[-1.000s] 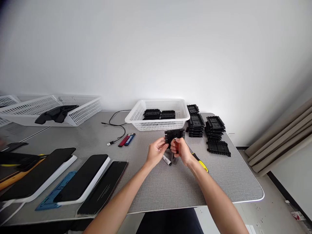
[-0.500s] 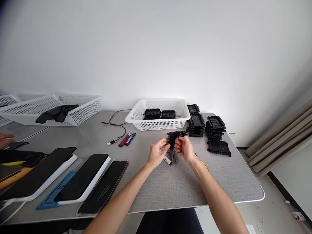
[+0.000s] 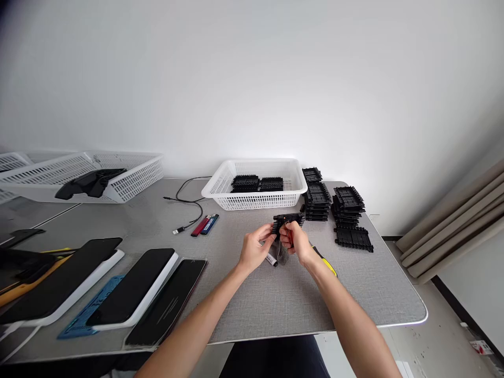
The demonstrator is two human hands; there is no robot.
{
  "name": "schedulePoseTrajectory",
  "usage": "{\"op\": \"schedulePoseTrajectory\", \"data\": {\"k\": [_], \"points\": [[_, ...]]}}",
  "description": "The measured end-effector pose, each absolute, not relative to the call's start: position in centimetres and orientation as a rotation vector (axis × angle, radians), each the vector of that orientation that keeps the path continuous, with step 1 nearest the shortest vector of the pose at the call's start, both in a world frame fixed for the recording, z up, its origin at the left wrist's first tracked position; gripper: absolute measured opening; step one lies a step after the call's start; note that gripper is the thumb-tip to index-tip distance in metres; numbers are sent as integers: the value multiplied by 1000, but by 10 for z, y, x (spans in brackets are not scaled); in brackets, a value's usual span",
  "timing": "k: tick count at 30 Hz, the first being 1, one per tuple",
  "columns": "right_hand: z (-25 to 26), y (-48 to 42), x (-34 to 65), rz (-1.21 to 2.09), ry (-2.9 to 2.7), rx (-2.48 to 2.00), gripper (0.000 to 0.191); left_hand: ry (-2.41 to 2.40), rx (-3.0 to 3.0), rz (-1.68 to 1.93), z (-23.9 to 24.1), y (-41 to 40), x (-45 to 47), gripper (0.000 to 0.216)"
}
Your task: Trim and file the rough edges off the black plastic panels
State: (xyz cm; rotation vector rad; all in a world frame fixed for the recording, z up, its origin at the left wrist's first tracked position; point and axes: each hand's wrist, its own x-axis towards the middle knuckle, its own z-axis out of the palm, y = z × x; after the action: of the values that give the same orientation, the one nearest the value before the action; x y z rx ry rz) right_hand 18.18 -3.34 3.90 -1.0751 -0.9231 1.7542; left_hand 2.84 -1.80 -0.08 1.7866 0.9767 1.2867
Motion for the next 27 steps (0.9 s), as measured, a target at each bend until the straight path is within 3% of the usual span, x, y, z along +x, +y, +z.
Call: {"op": "schedulePoseTrajectory", "data": {"k": [7,12,22,24,27], "points": [[45,-33,187,1735,-796,-995,26,985,1713,1304,-5,-16,27,33],[46,-34,185,1703,-925,-988,41,997,1477,1315,-4,-11,27,36],[25,-31,180,821,-1180,-1264,33,817,831,1385,0,-3,23,49],[22,-29,181,839,-1125,-1291,42,761,836,1363,3,-6,25,51],[19,-25,182,995,-1059,-1270,38,747,889,1291,6,-11,29,53]]}}
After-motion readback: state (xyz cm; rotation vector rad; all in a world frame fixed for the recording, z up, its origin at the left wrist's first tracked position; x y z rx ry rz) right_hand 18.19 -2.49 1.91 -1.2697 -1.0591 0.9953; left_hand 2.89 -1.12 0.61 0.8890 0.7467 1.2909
